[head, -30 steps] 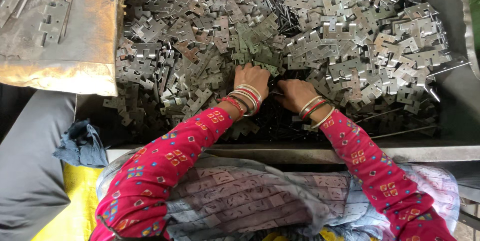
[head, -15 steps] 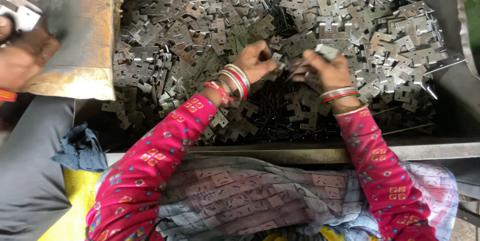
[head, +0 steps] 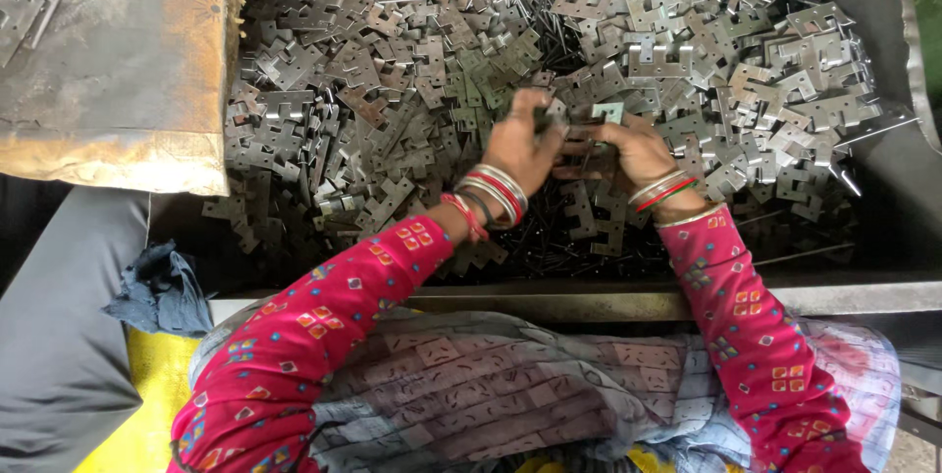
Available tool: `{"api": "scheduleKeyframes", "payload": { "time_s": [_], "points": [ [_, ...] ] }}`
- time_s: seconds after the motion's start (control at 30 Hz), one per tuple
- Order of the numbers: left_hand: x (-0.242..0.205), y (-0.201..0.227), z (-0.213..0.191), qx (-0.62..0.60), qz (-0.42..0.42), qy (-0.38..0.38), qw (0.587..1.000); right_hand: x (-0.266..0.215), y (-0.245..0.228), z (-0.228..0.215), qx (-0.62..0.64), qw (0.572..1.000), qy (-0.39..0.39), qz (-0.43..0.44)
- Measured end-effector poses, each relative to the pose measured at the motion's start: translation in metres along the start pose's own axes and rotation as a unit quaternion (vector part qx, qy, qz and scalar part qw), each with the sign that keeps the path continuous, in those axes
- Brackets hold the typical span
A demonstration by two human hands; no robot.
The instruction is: The person sits on the floor and assembles small metal parts by hand, picking up brackets and pins from a large bin and inserting the pins into the brackets. Another person works nearby, but the camera wearer focuses on their own assembly task.
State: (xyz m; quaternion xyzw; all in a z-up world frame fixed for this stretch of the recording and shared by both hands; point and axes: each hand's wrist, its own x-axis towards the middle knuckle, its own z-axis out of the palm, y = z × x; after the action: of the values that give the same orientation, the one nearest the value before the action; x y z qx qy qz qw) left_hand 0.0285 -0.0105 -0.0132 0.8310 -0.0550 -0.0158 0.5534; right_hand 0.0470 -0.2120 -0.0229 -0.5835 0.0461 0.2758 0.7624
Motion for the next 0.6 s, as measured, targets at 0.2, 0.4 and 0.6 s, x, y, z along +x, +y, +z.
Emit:
{"api": "scheduleKeyframes", "payload": {
  "time_s": [0.2, 0.4, 0.6],
  "points": [
    [-0.032, 0.013, 0.015, 0.088, 0.001, -0.073, 0.993, -0.016, -0.002, 0.023, -0.086, 0.993, -0.076, 0.010],
    [-0.019, -0.004, 0.010, 0.054, 0.001, 0.028, 0.998, -0.010, -0.007, 0.018, -0.262, 0.961, 0.029, -0.080],
    [-0.004, -0.014, 0.000, 0.074, 0.045, 0.051, 0.995, -0.004, 0.011, -0.002, -0.682, 0.724, 0.059, -0.084]
  ]
}}
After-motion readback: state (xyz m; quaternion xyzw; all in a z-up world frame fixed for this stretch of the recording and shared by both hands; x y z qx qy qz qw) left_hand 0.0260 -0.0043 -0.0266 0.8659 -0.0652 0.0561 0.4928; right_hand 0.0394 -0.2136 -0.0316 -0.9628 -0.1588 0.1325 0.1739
